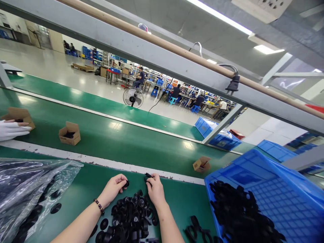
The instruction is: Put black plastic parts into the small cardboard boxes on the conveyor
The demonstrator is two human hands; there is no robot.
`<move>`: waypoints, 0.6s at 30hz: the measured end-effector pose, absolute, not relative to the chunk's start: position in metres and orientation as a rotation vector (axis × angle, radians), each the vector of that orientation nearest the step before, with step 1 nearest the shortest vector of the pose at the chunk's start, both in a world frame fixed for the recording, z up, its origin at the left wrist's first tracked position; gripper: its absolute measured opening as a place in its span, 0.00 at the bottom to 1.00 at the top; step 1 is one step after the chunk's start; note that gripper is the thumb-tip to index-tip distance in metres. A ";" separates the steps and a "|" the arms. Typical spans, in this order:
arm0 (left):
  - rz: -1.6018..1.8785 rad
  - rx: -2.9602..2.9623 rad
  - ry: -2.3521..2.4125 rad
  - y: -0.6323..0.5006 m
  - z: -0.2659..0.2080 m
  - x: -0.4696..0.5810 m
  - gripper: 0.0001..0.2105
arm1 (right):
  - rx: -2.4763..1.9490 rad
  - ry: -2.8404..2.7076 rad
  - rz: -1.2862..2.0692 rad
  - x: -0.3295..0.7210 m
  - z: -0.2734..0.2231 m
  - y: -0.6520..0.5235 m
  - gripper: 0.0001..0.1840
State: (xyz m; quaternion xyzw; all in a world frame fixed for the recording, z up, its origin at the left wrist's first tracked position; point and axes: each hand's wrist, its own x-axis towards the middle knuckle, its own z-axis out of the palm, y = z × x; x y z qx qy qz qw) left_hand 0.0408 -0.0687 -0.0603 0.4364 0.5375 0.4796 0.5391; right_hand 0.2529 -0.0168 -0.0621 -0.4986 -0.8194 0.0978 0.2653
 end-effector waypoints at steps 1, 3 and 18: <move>1.140 1.045 1.285 -0.069 -0.060 0.041 0.09 | -1.345 -2.210 0.252 0.253 -0.062 -0.017 0.10; 1.138 1.050 1.298 -0.070 -0.058 0.041 0.09 | -1.346 -2.206 0.227 0.253 -0.062 -0.017 0.11; 1.046 1.087 1.404 -0.072 -0.055 0.036 0.17 | -1.457 -2.201 0.118 0.252 -0.066 -0.022 0.09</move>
